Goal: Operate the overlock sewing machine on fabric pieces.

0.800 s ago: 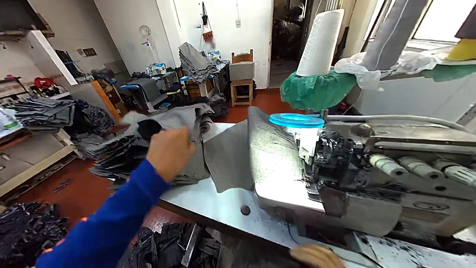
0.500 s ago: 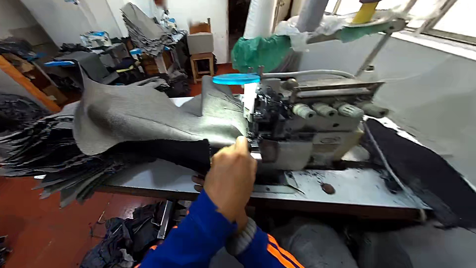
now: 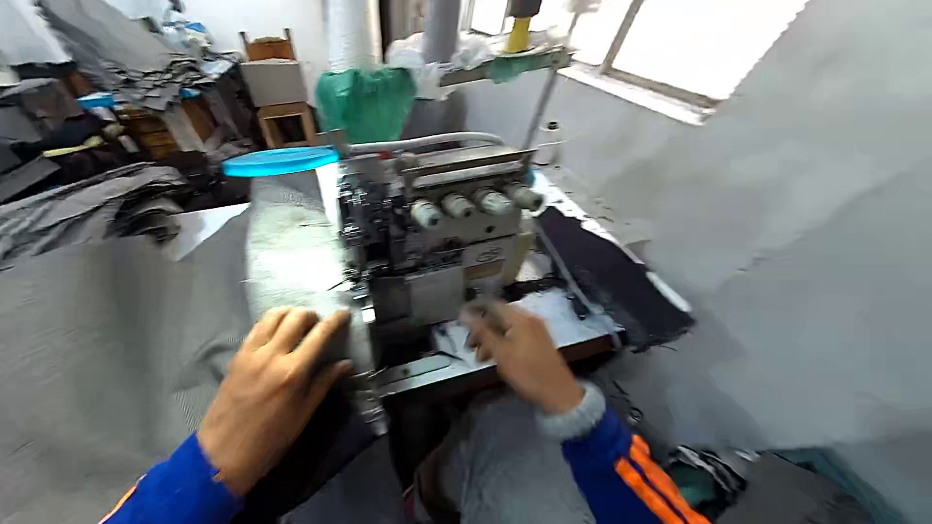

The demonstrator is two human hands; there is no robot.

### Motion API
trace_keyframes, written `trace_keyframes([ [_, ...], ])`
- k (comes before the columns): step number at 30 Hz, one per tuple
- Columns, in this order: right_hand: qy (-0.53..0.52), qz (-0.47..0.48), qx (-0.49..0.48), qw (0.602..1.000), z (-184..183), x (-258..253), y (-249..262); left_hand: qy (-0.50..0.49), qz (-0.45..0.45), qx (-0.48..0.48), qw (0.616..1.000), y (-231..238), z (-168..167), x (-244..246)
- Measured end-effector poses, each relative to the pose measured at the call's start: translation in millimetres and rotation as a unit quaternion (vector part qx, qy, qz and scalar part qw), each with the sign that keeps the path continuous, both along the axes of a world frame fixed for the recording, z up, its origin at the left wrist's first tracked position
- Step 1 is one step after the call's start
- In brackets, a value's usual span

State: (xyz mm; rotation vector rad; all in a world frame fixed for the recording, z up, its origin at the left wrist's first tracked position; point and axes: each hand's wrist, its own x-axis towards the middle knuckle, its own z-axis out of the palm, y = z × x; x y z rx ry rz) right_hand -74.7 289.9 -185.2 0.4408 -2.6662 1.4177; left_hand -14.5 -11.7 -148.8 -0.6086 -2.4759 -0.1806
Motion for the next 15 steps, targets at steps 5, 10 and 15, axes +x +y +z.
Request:
trace_keyframes([
  [5,0.028,-0.273,0.125,0.953,36.7,-112.7,98.9,0.019,-0.051,0.148,0.988,-14.3,-15.5,-27.0],
  [10,-0.093,-0.227,0.292,0.924,20.8,-201.6,118.2,-0.073,0.041,0.110,0.990,-20.0,1.3,-45.5],
  [15,-0.016,-0.206,0.252,0.945,30.9,-178.0,114.4,-0.134,0.005,0.107,0.985,-17.8,17.4,-48.1],
])
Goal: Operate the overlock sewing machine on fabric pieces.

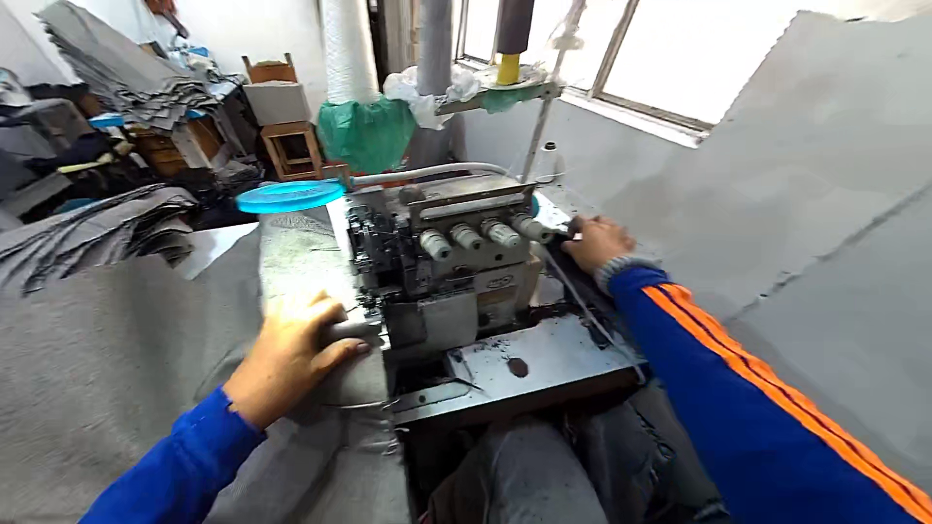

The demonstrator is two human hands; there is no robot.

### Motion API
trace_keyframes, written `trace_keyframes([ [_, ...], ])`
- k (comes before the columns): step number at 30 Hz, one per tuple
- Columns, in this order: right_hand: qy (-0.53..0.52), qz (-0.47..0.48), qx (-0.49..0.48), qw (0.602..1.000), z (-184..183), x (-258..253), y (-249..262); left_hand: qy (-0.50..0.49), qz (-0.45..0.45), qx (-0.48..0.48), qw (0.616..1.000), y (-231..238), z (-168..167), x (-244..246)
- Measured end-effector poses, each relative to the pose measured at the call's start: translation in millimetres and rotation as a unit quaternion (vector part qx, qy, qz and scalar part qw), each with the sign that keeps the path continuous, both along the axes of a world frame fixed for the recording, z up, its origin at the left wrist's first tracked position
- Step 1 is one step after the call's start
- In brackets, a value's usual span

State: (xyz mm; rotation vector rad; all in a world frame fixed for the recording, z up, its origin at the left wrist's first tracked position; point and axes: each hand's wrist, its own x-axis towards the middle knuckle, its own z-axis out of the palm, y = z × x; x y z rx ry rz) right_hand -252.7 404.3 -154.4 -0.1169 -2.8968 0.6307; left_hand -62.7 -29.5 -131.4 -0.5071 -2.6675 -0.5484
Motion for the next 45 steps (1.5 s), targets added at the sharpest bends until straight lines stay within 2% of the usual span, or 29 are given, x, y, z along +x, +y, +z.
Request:
trace_keyframes([
  [3,0.135,0.071,-0.046,0.987,14.2,65.8,-19.6,-0.065,-0.104,0.101,0.987,-0.2,16.4,-1.1],
  [5,0.219,0.128,-0.130,0.959,19.1,120.7,-41.4,-0.088,-0.158,0.201,0.963,-1.4,25.0,3.1],
  [7,0.261,0.176,-0.188,0.930,14.6,166.9,-72.7,-0.064,-0.173,0.235,0.954,-0.6,30.2,10.6],
  [10,0.266,0.249,-0.265,0.893,-5.1,206.2,-139.5,-0.008,-0.176,0.207,0.962,3.6,32.7,20.2],
  [14,0.246,0.272,-0.337,0.867,-20.5,211.9,-218.6,-0.003,-0.181,0.195,0.964,11.7,34.8,30.2],
  [17,0.188,0.281,-0.453,0.825,-10.9,217.9,-245.9,-0.031,-0.171,0.241,0.955,8.4,37.7,33.6],
  [21,0.109,0.275,-0.563,0.771,-2.1,222.1,-255.4,-0.031,-0.127,0.263,0.956,3.8,41.8,37.5],
  [25,0.001,0.376,-0.515,0.770,-14.7,235.4,-250.9,0.016,-0.075,0.227,0.971,1.6,40.8,27.5],
  [29,-0.135,0.395,-0.525,0.742,-46.0,254.2,-257.0,0.127,0.023,0.089,0.988,9.7,-6.2,14.9],
  [32,-0.095,0.389,-0.529,0.748,-64.3,262.0,-249.4,0.228,0.057,-0.041,0.971,28.4,-22.2,36.9],
  [34,-0.061,0.380,-0.520,0.762,-67.0,262.9,-241.9,0.219,0.069,-0.090,0.969,44.3,-25.3,51.7],
  [37,-0.036,0.366,-0.528,0.766,-61.5,249.8,-234.2,0.173,0.051,-0.085,0.980,52.2,-25.3,47.9],
  [41,-0.008,0.354,-0.548,0.758,-45.8,232.0,-226.4,0.099,0.011,-0.036,0.994,40.1,-1.0,33.6],
  [45,0.005,0.393,-0.519,0.759,-45.6,224.2,-217.0,0.108,-0.030,-0.079,0.991,50.0,8.7,57.4],
])
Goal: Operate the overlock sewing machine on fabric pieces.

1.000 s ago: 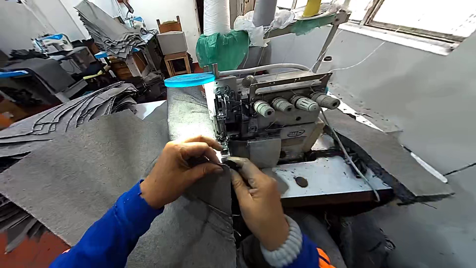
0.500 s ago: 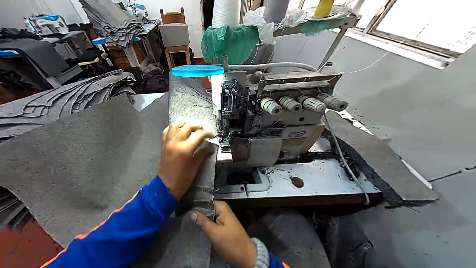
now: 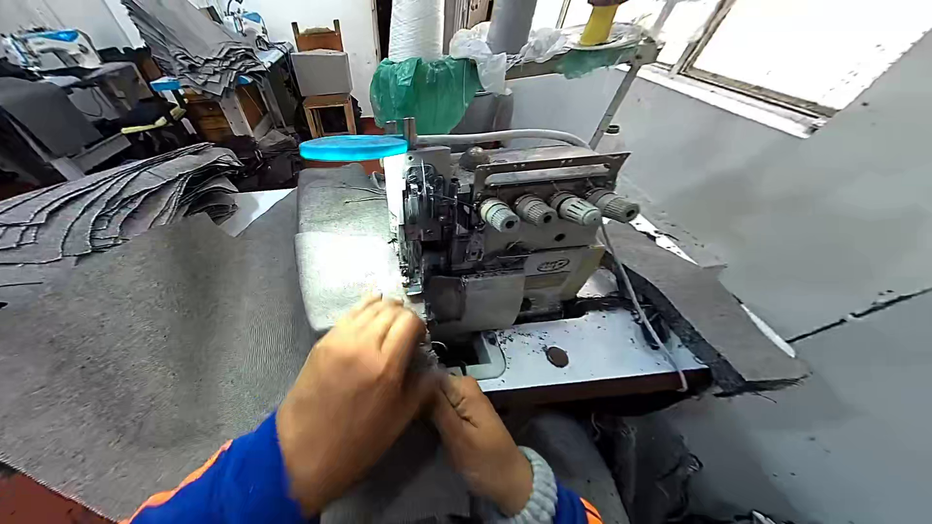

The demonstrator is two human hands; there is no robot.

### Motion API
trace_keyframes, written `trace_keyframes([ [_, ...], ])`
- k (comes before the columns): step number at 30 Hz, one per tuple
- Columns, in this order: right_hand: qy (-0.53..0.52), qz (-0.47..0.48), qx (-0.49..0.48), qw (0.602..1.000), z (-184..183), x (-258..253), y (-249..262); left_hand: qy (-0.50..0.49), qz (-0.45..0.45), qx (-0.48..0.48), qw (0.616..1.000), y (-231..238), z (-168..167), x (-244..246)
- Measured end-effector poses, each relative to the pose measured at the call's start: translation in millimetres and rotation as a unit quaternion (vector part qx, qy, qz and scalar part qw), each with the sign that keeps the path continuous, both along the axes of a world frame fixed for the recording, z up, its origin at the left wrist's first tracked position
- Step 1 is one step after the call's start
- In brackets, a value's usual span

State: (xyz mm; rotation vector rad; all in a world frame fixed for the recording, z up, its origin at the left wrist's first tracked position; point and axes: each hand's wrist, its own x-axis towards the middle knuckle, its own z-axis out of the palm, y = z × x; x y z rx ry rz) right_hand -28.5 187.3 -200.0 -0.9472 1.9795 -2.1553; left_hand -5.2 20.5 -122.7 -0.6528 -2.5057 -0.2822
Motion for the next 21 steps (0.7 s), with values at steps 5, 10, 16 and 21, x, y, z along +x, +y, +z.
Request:
trace_keyframes([
  [5,0.069,-0.095,0.057,0.991,2.1,1.7,-6.7,0.021,-0.013,-0.091,0.996,6.2,-25.0,34.6],
  [10,0.126,-0.181,0.090,0.971,0.1,0.6,-22.4,0.083,-0.003,-0.128,0.988,-10.0,-33.2,23.0],
  [16,0.028,-0.181,0.081,0.980,11.0,-8.3,-31.4,0.053,-0.071,-0.071,0.994,-27.4,-11.2,-4.0],
  [21,-0.058,-0.085,0.031,0.994,13.5,-11.7,-34.5,0.064,-0.047,-0.023,0.997,-29.1,-17.0,-18.9],
])
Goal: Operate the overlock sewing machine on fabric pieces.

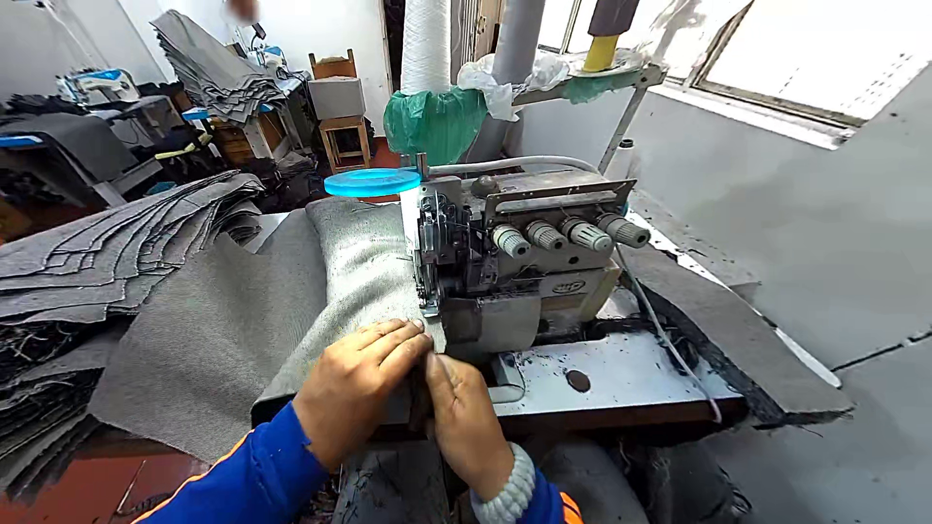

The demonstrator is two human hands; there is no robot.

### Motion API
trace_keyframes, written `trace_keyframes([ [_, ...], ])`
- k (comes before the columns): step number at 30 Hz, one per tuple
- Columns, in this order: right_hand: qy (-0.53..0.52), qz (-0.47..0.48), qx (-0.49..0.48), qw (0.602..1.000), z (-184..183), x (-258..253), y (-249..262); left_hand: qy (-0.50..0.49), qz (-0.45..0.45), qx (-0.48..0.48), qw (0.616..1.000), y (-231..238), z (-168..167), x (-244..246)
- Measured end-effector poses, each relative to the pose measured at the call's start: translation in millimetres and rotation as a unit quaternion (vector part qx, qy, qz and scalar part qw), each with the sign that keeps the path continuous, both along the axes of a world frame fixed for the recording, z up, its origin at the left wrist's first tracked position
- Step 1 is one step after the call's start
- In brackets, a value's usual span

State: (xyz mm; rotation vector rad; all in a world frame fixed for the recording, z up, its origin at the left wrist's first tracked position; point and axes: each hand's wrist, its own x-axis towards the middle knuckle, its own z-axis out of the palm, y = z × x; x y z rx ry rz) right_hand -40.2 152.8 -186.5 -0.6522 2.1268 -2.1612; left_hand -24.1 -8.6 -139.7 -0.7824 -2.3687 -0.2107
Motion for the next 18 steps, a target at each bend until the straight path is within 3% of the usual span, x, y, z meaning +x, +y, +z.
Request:
trace_keyframes([
  [3,0.068,-0.003,0.024,0.997,-15.2,11.8,2.9,-0.036,-0.007,0.046,0.998,-3.6,-7.3,2.8],
  [5,0.154,-0.102,0.073,0.980,-34.8,9.3,11.5,-0.036,0.019,0.088,0.995,-13.0,-21.6,9.6],
  [8,0.304,-0.227,0.222,0.898,-65.3,-9.9,32.6,-0.019,0.248,0.123,0.961,-47.7,-60.8,12.1],
  [10,0.385,-0.268,0.342,0.814,-84.9,-20.6,39.1,-0.148,0.372,0.129,0.907,-73.4,-75.6,-10.0],
  [12,0.406,-0.279,0.409,0.768,-90.9,-20.2,37.6,-0.285,0.417,0.124,0.854,-79.5,-66.1,-46.3],
  [15,0.346,-0.195,0.460,0.794,-82.0,-11.9,45.9,-0.410,0.346,0.074,0.841,-91.2,-38.2,-89.6],
  [18,0.304,-0.080,0.469,0.825,-76.4,-20.2,57.1,-0.450,0.253,0.024,0.856,-138.4,26.7,-94.5],
])
